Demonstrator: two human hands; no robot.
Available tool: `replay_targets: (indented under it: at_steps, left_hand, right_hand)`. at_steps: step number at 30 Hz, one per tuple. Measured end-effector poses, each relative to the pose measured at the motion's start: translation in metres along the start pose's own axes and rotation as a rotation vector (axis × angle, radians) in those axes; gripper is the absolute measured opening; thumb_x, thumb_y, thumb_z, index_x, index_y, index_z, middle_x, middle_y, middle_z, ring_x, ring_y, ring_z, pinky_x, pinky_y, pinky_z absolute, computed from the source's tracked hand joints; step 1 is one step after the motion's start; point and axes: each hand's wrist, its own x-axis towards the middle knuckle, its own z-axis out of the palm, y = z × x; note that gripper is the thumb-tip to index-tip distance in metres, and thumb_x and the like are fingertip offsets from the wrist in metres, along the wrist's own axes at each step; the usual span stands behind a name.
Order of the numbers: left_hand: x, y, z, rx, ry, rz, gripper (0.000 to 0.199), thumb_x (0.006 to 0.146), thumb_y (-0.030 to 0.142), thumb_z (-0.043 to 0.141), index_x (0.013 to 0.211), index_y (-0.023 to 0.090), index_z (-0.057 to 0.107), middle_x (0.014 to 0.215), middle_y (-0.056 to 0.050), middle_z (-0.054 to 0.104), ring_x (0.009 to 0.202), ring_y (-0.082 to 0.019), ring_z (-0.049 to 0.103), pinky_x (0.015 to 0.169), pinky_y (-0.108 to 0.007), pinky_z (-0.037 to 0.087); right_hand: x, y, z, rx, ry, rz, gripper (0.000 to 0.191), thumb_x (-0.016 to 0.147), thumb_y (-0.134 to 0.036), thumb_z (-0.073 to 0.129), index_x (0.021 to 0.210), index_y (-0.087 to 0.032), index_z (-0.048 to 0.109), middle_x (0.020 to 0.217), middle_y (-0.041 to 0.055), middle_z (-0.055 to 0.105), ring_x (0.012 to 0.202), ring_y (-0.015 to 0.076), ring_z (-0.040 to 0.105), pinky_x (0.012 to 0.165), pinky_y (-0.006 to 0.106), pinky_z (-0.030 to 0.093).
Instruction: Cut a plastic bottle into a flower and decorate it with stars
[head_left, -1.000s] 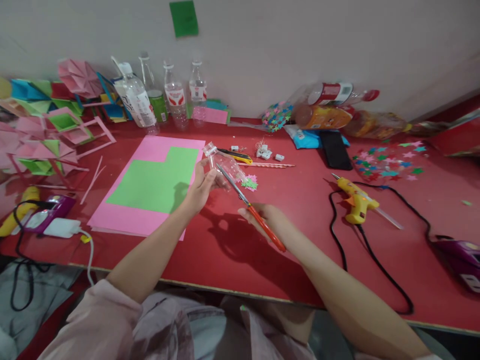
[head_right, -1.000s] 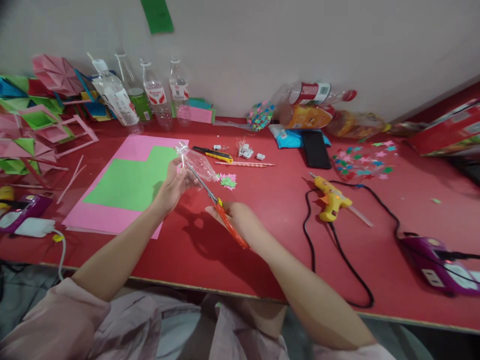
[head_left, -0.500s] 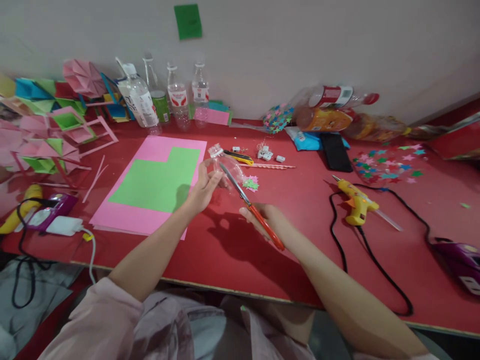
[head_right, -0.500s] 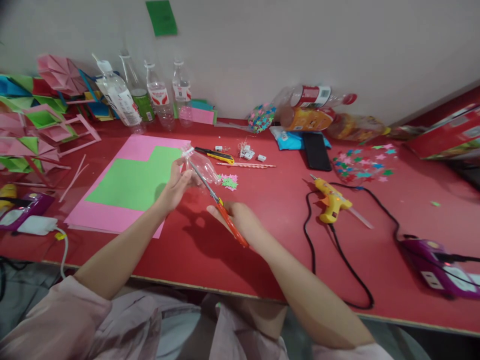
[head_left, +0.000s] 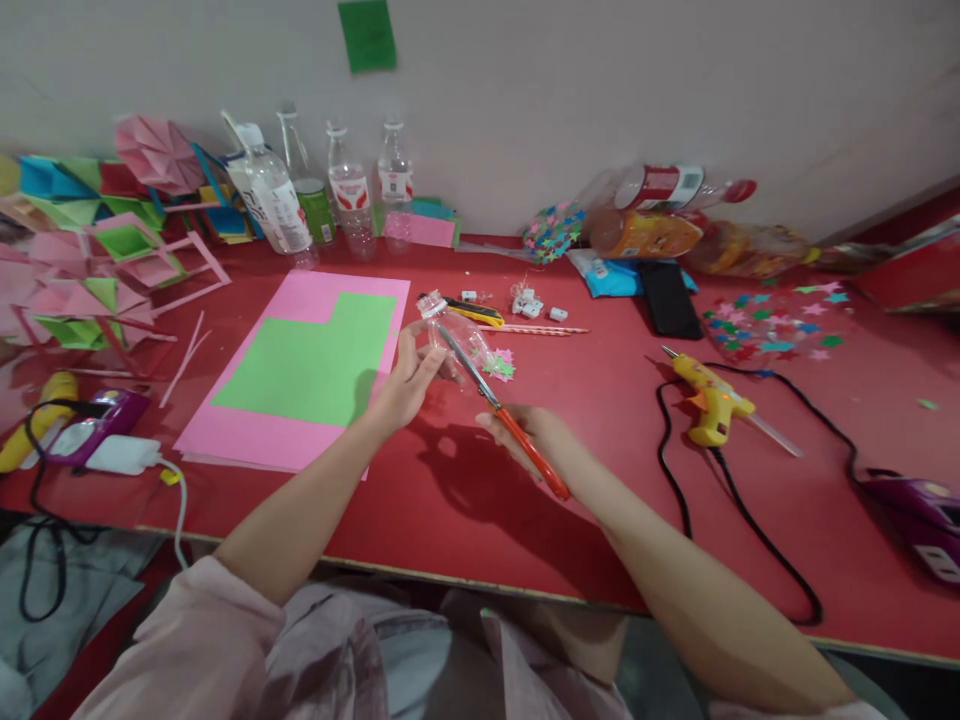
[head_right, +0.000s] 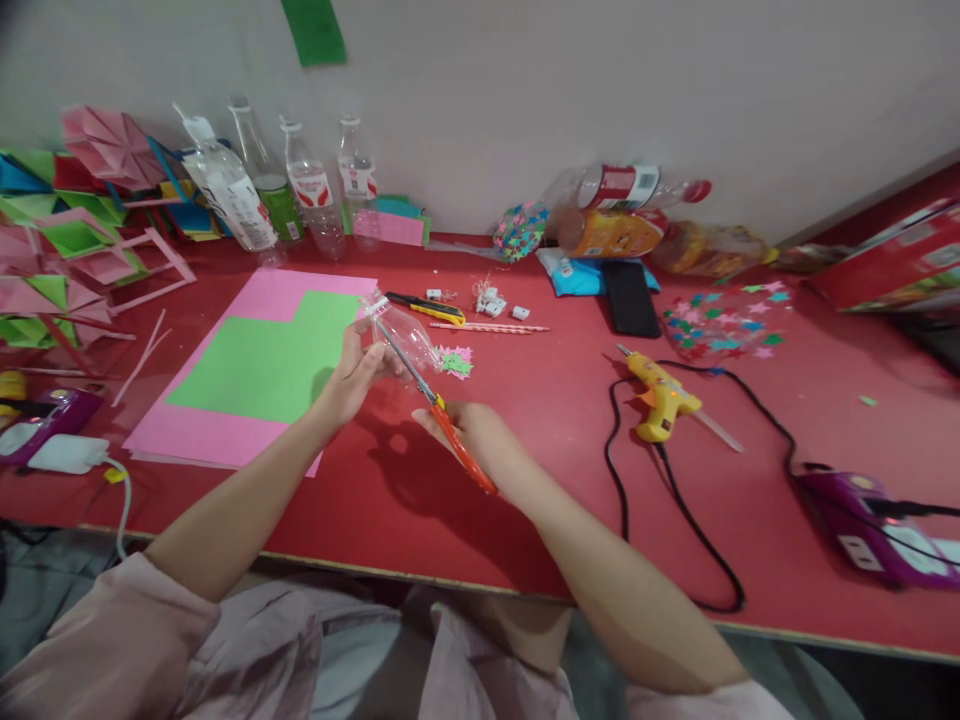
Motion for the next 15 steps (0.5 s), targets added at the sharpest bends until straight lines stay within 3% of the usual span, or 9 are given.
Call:
replay_targets:
  at_steps: [15]
  left_hand:
    - [0.0013,-0.0002,-0.0019,0.004,-0.007,0.026,0.051,0.086,0.045,0.053,0.123,0.022,0.027,0.069,0.003,0.059,0.069,-0.014,0.064,0.076,-0.034,0.049]
  right_hand:
    - [0.0023,-0.0027,-0.0001,-0.009,0.056,0.023,0.05,0.074,-0.068,0.047,0.058,-0.021,0.039,0.042,-0.0053,0.036,0.038,0.0083,0.035,0.041,0.024,0.026]
